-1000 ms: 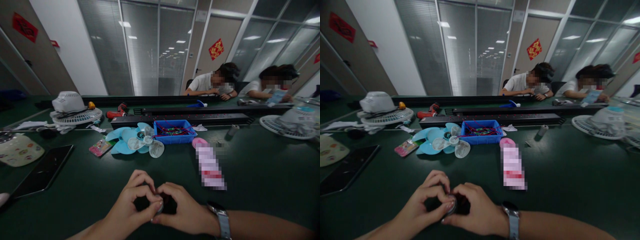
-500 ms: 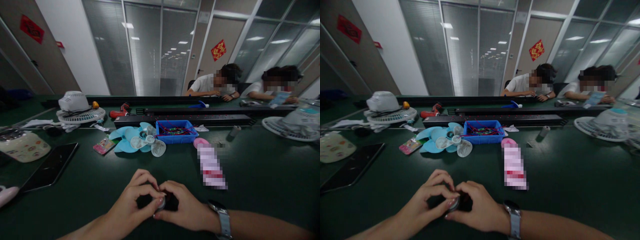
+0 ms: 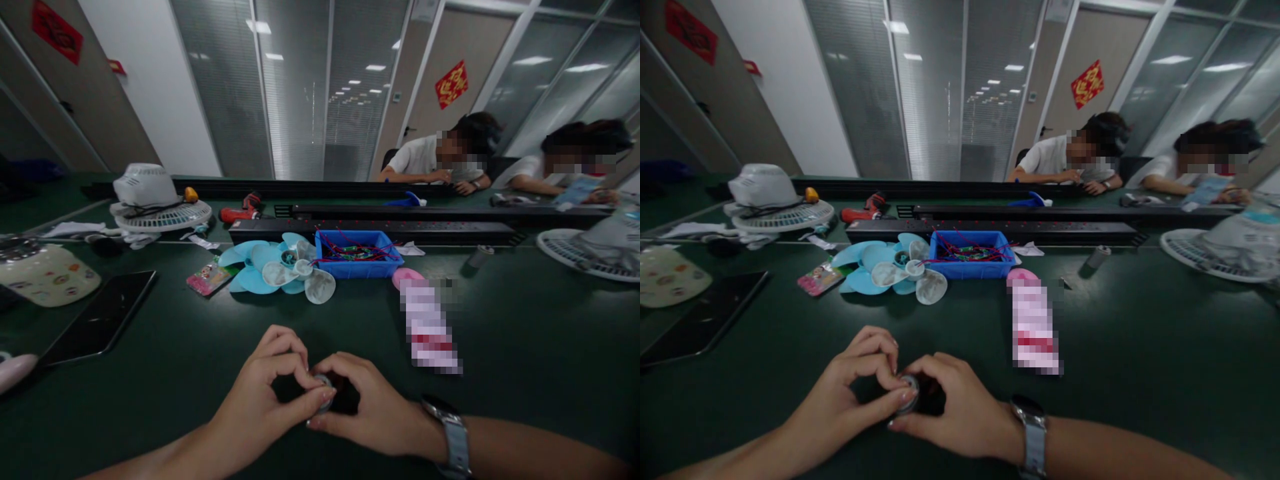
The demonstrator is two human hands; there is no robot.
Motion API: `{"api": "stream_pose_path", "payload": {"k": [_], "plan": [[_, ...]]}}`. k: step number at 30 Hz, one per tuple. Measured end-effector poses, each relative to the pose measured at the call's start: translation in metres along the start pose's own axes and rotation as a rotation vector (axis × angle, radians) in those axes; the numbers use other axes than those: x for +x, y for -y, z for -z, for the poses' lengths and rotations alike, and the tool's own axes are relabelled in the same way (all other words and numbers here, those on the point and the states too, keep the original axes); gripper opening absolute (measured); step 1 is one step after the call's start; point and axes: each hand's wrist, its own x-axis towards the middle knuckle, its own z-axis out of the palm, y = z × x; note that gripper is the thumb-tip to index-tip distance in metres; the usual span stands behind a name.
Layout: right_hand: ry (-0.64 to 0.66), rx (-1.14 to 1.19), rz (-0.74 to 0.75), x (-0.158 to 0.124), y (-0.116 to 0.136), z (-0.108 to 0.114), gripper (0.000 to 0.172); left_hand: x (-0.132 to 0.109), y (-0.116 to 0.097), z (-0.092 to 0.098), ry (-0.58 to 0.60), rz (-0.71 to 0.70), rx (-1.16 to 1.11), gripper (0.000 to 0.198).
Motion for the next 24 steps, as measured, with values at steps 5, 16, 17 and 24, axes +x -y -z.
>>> {"api": "stream_pose_path", "payload": {"k": [5,16,17,24], "plan": [[-0.004,-0.013,-0.022,-0.001,-0.003,0.000,0.036,0.002,-0.002,0.008,0.148,-0.029,-0.006,0.011],[-0.008,-0.032,-0.032,0.000,-0.002,-0.001,0.035,0.009,0.004,0.009,0.135,0.037,-0.096,0.010],[-0.008,-0.030,-0.030,0.000,-0.002,-0.001,0.035,0.007,0.004,0.006,0.094,0.044,-0.095,0.012],[-0.002,-0.003,-0.008,-0.001,-0.002,-0.001,0.037,0.003,-0.001,-0.001,-0.009,0.030,-0.004,0.021]]}}
